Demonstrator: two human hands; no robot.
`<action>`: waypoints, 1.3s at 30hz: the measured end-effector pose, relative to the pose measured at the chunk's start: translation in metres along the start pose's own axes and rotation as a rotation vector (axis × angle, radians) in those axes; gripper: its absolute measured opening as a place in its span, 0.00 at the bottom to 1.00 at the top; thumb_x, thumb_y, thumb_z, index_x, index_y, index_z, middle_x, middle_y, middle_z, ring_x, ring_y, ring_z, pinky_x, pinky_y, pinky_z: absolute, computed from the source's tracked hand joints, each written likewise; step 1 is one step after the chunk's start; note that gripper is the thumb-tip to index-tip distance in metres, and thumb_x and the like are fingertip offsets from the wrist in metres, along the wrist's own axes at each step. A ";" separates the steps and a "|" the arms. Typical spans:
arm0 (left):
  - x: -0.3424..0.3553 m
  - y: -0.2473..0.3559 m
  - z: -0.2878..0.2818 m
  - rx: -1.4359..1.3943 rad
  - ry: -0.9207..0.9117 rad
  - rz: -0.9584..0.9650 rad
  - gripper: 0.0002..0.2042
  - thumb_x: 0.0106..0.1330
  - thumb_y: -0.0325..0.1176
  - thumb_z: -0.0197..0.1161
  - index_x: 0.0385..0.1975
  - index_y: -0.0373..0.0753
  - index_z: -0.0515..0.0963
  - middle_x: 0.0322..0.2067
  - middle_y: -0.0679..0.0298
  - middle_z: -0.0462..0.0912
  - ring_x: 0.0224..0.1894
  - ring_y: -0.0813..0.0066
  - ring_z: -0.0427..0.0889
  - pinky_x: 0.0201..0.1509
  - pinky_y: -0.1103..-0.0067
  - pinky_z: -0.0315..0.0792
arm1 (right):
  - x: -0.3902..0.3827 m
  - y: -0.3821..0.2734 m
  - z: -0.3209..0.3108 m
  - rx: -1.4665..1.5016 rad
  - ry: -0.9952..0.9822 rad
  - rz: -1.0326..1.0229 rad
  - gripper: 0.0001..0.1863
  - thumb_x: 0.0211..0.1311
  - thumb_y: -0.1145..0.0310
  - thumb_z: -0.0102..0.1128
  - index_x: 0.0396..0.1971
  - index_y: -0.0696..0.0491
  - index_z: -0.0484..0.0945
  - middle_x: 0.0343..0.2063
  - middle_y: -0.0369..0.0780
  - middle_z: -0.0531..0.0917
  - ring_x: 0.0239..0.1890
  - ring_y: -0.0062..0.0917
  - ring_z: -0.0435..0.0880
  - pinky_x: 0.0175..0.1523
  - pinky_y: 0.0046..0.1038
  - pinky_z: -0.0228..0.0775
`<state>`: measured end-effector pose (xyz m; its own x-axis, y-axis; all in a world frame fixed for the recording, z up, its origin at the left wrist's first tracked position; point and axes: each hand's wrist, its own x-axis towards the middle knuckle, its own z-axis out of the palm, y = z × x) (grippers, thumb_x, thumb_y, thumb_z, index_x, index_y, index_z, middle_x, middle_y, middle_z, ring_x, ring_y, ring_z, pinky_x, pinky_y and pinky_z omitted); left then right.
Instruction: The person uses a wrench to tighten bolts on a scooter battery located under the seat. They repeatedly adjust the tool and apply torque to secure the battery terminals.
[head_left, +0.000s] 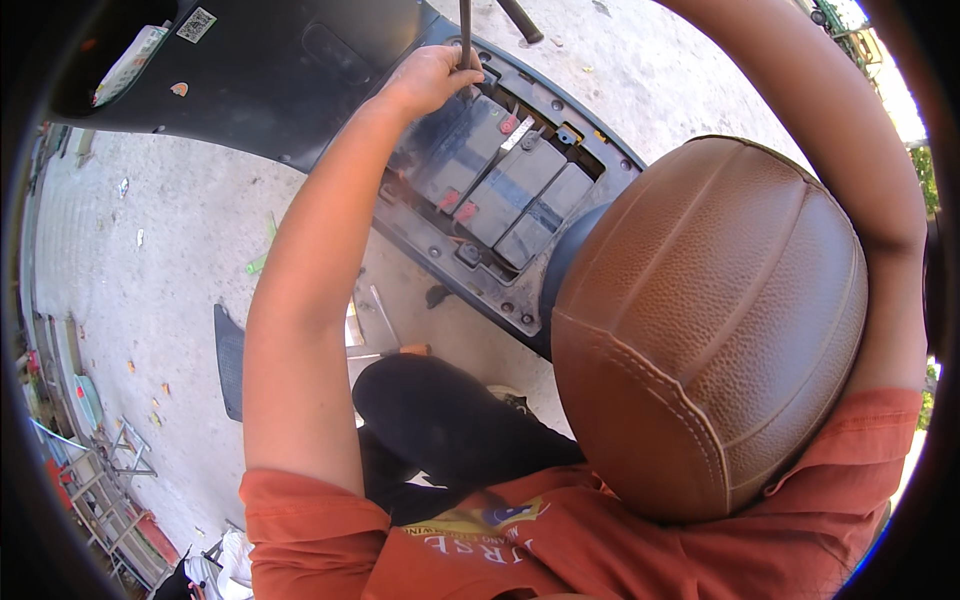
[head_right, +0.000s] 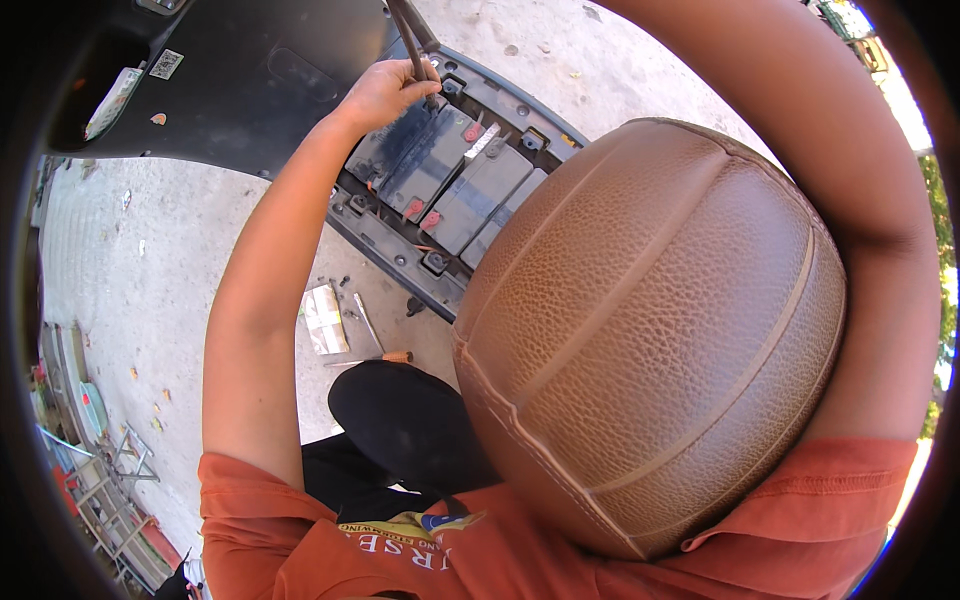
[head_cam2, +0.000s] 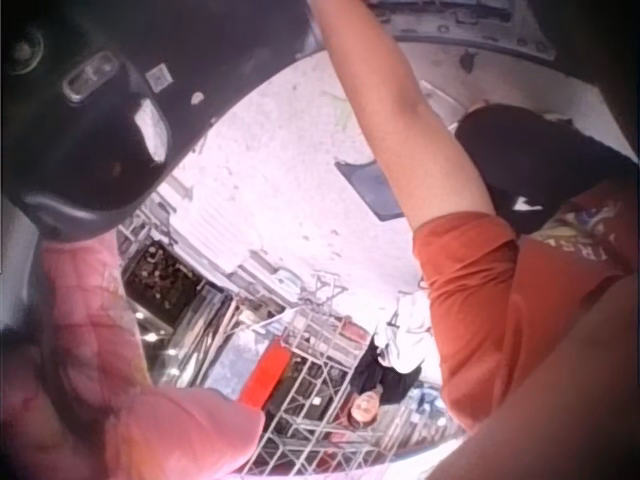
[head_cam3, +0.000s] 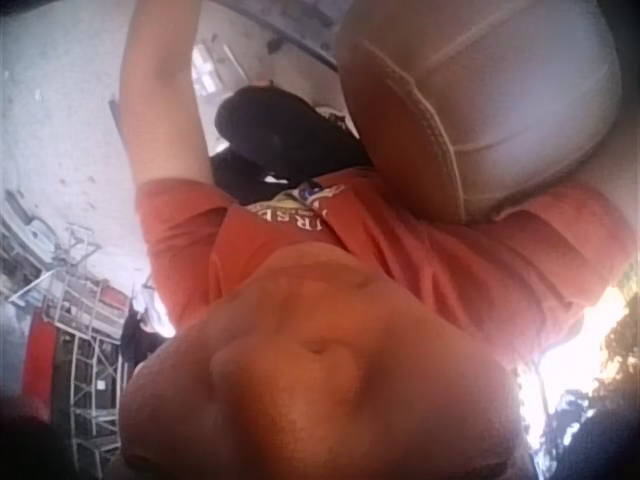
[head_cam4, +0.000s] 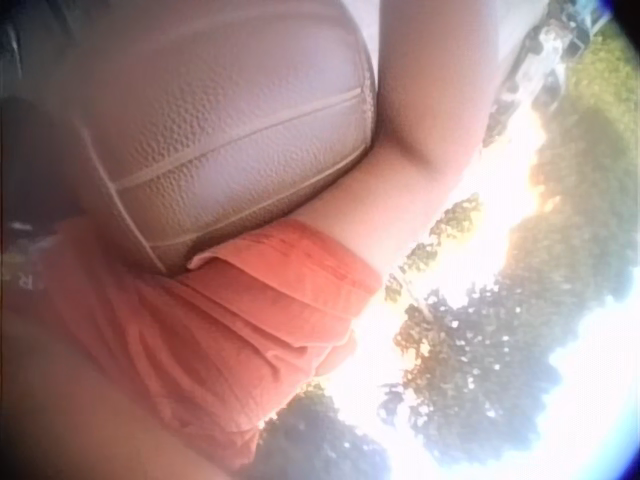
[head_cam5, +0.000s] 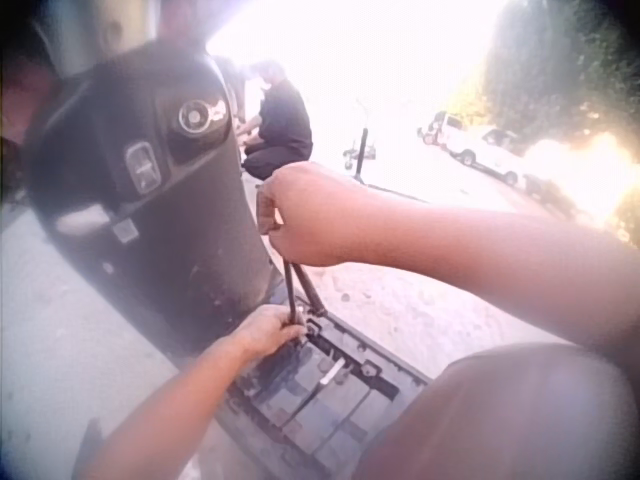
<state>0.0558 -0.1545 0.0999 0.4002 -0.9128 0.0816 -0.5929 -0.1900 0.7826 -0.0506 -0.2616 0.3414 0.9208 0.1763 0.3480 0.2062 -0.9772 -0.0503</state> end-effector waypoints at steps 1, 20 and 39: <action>0.001 0.002 0.001 0.005 0.010 -0.021 0.05 0.73 0.31 0.66 0.41 0.37 0.83 0.32 0.69 0.85 0.37 0.82 0.80 0.47 0.78 0.74 | 0.001 0.001 0.000 -0.092 -0.091 0.065 0.09 0.50 0.79 0.60 0.30 0.57 0.87 0.30 0.51 0.88 0.39 0.46 0.88 0.47 0.39 0.80; -0.005 -0.002 0.002 0.001 0.006 -0.052 0.07 0.73 0.33 0.66 0.43 0.39 0.84 0.34 0.66 0.86 0.38 0.77 0.81 0.48 0.76 0.75 | 0.000 -0.010 -0.022 0.041 -0.287 0.013 0.12 0.52 0.74 0.62 0.36 0.57 0.89 0.35 0.54 0.88 0.43 0.46 0.88 0.52 0.38 0.79; -0.004 -0.016 0.010 0.055 0.003 -0.039 0.07 0.72 0.35 0.65 0.44 0.40 0.84 0.36 0.63 0.88 0.42 0.70 0.84 0.51 0.73 0.75 | 0.001 -0.009 -0.015 0.201 -0.257 -0.082 0.14 0.45 0.88 0.53 0.29 0.59 0.85 0.30 0.48 0.88 0.38 0.38 0.88 0.46 0.35 0.79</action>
<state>0.0572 -0.1515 0.0809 0.4255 -0.9034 0.0535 -0.6144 -0.2450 0.7500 -0.0567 -0.2541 0.3568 0.9464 0.3028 0.1123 0.3210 -0.9201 -0.2245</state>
